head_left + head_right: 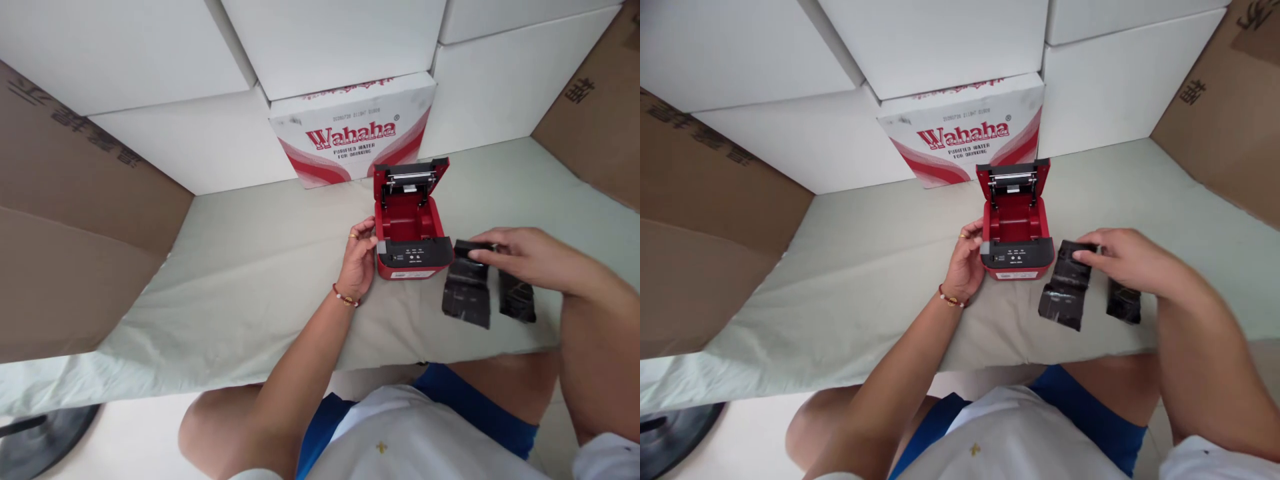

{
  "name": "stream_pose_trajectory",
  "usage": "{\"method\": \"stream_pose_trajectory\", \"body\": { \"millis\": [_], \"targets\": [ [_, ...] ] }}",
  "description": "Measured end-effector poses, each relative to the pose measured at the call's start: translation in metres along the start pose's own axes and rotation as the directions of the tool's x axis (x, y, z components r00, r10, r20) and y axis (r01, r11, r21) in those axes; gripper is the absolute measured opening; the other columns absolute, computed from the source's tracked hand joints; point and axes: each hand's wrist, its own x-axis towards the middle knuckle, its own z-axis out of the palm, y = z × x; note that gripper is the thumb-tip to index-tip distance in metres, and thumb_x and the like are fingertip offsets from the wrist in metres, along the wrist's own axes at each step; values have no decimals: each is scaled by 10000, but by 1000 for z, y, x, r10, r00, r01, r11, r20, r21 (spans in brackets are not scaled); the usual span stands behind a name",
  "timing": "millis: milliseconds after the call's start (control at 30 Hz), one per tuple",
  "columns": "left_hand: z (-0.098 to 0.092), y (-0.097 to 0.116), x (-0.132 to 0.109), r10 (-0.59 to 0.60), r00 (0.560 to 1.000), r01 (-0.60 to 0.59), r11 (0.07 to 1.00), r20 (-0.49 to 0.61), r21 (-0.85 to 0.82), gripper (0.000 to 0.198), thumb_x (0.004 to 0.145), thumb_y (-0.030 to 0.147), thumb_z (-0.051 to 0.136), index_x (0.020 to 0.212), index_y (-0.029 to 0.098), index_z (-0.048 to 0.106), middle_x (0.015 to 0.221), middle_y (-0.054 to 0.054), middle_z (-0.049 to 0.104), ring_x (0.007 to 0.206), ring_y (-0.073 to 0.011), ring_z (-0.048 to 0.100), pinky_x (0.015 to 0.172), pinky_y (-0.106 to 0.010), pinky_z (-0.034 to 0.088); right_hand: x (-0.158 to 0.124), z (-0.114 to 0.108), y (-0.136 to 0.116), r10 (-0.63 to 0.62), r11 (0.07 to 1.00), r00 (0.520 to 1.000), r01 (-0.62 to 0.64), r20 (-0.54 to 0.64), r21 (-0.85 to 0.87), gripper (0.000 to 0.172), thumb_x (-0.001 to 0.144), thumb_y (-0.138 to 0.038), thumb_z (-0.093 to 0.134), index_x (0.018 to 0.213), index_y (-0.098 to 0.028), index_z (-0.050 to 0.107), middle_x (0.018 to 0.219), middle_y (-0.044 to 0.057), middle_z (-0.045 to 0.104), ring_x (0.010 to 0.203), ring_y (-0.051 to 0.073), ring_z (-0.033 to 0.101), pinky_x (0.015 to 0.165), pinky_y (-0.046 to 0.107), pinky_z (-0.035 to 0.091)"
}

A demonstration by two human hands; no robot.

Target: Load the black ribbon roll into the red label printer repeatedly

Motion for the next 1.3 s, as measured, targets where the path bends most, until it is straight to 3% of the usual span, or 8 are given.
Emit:
{"method": "stream_pose_trajectory", "body": {
  "millis": [100,267,500,667,800,900,1100,1300],
  "targets": [
    [-3,2,1,-26,999,26,1000,-39,0,389,749,330,834,1090,236,673,1339,-70,702,1262,-236,655,1134,-412,499,-9,26,16,42,998,999,-43,27,42,380,960,-515,606,1106,-258,845,1084,117,848,690,237,720,641,401,570],
    [-7,4,3,-62,997,63,998,-54,8,340,742,286,810,1050,220,682,1245,-65,731,1034,-191,696,990,-376,545,-36,35,62,113,970,977,-148,-181,-192,337,900,-383,599,1124,-251,814,1238,183,802,850,331,748,716,492,560],
    [-7,4,3,-46,997,48,999,-69,23,311,713,207,772,1015,217,697,1201,-49,736,987,-170,689,947,-348,549,-35,31,90,245,937,945,-289,-218,-198,433,824,-432,746,1218,-259,787,919,181,774,776,338,690,666,480,477],
    [-7,6,3,-66,995,67,998,-73,13,316,706,199,753,1017,206,695,1067,-42,737,878,-153,665,882,-330,549,-38,-7,57,410,909,911,-404,42,-105,447,799,-732,777,989,-331,833,871,137,768,697,273,628,641,452,442],
    [-4,6,3,-67,996,65,998,-67,-21,314,680,169,750,989,198,700,1004,-21,728,870,-145,663,884,-308,540,-50,-57,7,297,947,928,-317,225,58,818,727,-966,671,1234,-341,817,605,-6,523,567,204,479,546,382,381],
    [-3,5,3,-53,995,52,999,-81,-17,299,678,160,743,971,200,700,988,-14,726,874,-143,664,895,-306,537,-34,-74,-32,172,975,937,-205,305,81,789,746,-929,686,1235,-325,819,644,-10,573,577,186,512,553,349,393],
    [-5,4,4,-62,995,62,998,-80,-12,289,688,160,735,969,204,685,982,-24,720,922,-162,678,972,-344,541,46,-27,-90,-88,991,973,64,212,118,464,903,-548,692,1254,-270,814,824,12,764,727,205,650,689,335,464],
    [-1,-3,-2,108,981,-89,988,-159,123,264,777,295,757,1012,213,667,1045,-36,677,956,-179,657,989,-358,534,87,20,-119,-56,937,989,101,140,-335,367,969,-276,636,1303,-247,784,1261,116,811,1064,331,740,784,394,499]
  ]
}}
